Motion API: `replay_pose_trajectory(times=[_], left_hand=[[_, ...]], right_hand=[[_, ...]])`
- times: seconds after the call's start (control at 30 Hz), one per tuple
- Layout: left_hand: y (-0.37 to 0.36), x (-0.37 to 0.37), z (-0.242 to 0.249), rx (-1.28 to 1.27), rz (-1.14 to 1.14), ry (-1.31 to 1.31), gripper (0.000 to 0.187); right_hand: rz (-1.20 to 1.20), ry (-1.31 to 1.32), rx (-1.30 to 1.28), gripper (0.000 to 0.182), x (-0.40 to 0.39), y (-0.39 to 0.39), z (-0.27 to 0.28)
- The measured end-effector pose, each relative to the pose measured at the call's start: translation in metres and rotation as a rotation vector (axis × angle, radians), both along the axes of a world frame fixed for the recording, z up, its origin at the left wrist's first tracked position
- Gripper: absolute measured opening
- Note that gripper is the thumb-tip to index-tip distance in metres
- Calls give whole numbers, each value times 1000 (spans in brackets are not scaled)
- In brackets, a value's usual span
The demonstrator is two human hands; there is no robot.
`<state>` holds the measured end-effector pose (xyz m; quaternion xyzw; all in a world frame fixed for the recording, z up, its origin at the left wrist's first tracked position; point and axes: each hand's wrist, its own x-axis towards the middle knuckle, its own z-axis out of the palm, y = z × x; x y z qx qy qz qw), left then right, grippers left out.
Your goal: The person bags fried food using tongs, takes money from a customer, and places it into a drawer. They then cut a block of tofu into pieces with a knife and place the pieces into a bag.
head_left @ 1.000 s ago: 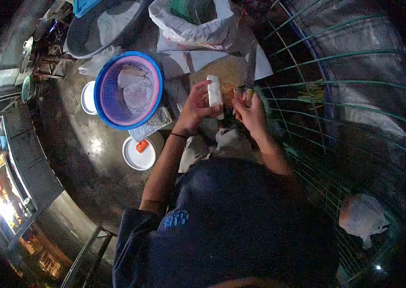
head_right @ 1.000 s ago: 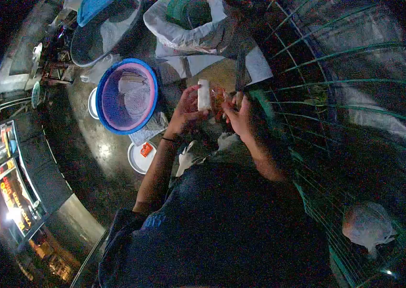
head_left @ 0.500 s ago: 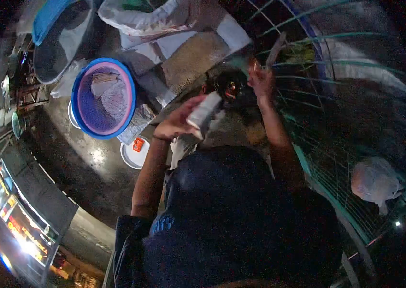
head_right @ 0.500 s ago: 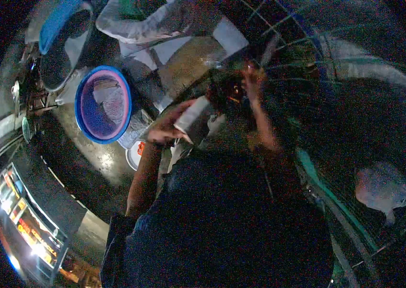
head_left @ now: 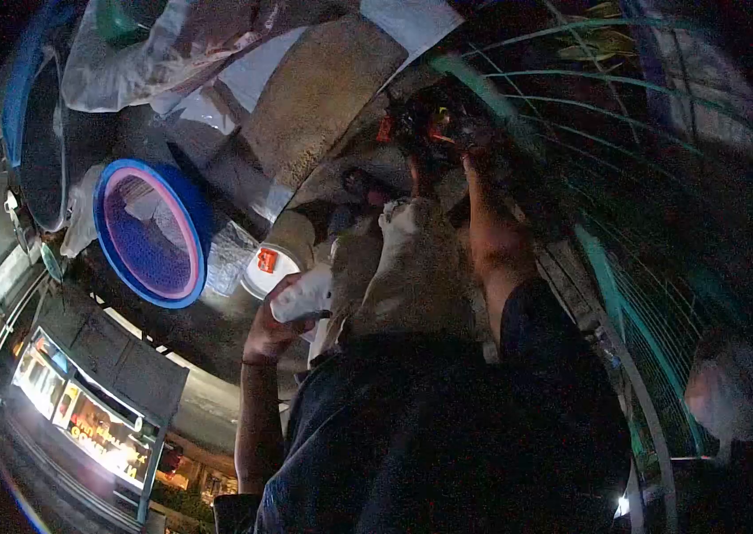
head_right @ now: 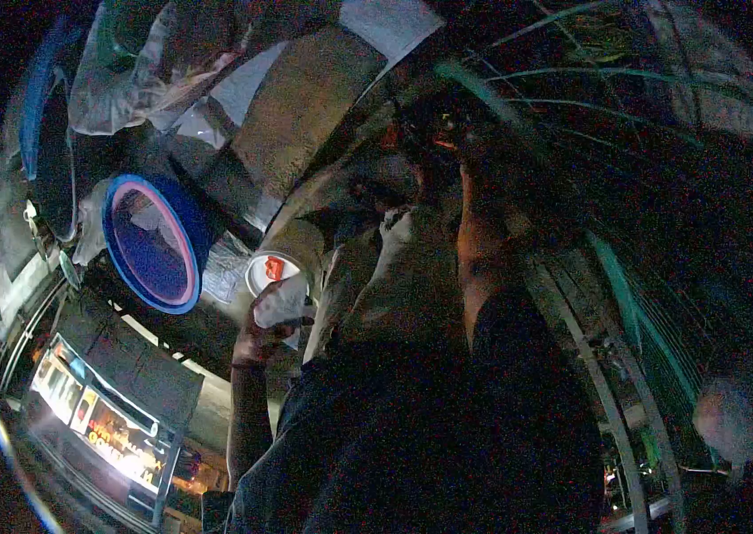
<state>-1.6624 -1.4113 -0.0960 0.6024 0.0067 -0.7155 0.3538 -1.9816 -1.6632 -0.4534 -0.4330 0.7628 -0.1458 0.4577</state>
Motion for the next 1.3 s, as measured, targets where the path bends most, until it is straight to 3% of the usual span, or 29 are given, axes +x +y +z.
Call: replay_pose_trajectory(times=[0.1,0.27,0.33,0.47,0.5,0.63,0.7,0.77,0.8,0.87,0.9,0.97,1.1,1.17,1.3], left_hand=[[-9,-10,-4,-90,88,135,67],[-23,-19,-6,8,12,-24,56],[-26,-17,-18,22,-280,-314,53],[-67,-13,-27,35,-139,-201,45],[-65,-12,-44,-52,-40,-261,49],[-128,14,-49,-426,-321,-631,52],[-152,30,-74,-517,-279,-726,47],[-182,48,-78,-764,-501,-1023,44],[-196,54,-87,-759,-483,-1036,44],[-216,58,-105,-871,-690,-1293,45],[-221,54,-99,-864,-677,-1298,45],[-230,51,-86,-751,-796,-1369,49],[-214,49,-89,-1018,-570,-1461,49],[-199,37,-80,-865,-294,-1428,47],[-189,11,-88,-663,-127,-1289,45]], right_hand=[[-8,-5,-5,25,6,-8,-21],[-23,-21,-62,28,0,-9,-22],[-30,-34,-99,29,-7,-11,-13],[-57,-176,-162,31,-24,4,33],[-76,-274,-166,32,-29,17,51],[-119,-652,-174,34,-39,58,100],[-83,-730,-173,35,-45,63,111],[613,-34,-107,56,-63,59,119],[542,-50,-79,46,-29,43,168],[393,-83,-34,39,49,9,280],[406,-82,-36,39,52,4,275],[590,70,-397,43,61,-10,250],[645,25,-479,42,88,-21,248],[1011,149,-758,34,93,-23,252],[1002,47,-574,27,140,-22,284]])
